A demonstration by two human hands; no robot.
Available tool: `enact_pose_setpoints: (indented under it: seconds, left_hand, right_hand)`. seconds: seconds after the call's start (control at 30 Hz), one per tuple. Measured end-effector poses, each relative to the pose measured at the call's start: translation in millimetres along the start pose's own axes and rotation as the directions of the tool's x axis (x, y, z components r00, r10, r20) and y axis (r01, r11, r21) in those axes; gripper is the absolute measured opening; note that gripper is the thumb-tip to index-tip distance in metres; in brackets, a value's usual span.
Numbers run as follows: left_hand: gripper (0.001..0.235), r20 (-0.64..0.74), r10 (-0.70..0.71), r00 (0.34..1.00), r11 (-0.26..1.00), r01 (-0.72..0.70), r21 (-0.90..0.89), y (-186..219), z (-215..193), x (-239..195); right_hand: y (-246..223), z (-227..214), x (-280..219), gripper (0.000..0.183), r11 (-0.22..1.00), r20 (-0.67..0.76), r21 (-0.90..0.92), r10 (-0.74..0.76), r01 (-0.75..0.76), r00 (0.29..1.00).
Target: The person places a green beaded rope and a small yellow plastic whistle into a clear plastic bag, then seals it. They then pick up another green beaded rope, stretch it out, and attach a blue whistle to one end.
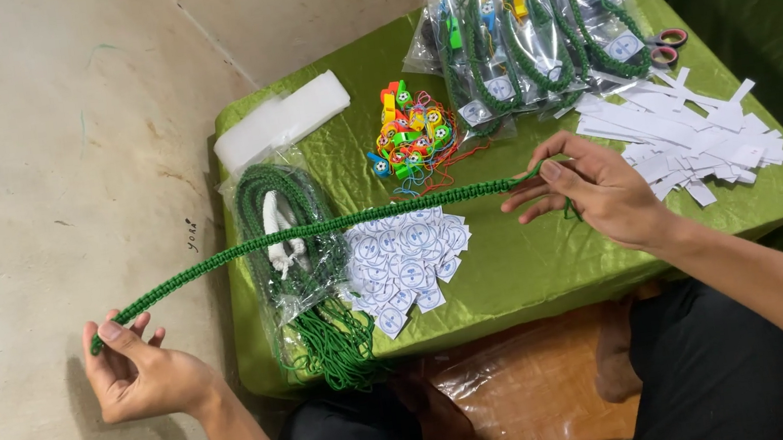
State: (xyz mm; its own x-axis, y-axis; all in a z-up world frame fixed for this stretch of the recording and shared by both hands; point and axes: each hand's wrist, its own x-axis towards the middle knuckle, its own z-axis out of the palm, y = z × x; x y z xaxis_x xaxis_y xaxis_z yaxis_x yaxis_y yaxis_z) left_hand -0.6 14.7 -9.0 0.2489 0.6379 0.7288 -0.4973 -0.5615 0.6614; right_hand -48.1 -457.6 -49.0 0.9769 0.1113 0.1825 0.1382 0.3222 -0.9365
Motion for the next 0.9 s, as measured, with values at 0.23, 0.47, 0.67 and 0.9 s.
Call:
enact_pose_setpoints:
  seconds: [0.23, 0.47, 0.67, 0.9]
  left_hand:
    - [0.021, -0.081, 0.082, 0.993, 0.997, -0.081, 0.013, -18, -9, 3]
    - [0.023, -0.103, 0.113, 0.988, 0.994, -0.113, 0.011, -20, -13, 4]
    - [0.024, -0.095, 0.118, 0.988, 0.993, -0.118, 0.008, -19, -12, 4]
    - [0.023, -0.079, 0.103, 0.992, 0.995, -0.103, -0.005, -17, -12, 2]
  right_hand:
    - [3, 6, 5, 0.013, 0.995, 0.047, 0.082, 0.044, -0.048, 0.998]
    - [9, 5, 11, 0.013, 0.990, 0.022, 0.112, 0.080, -0.082, 0.997]
    - [3, 4, 9, 0.014, 0.988, 0.006, 0.128, 0.084, -0.084, 0.996]
    - [9, -7, 8, 0.013, 0.987, 0.014, 0.151, 0.057, -0.058, 0.998]
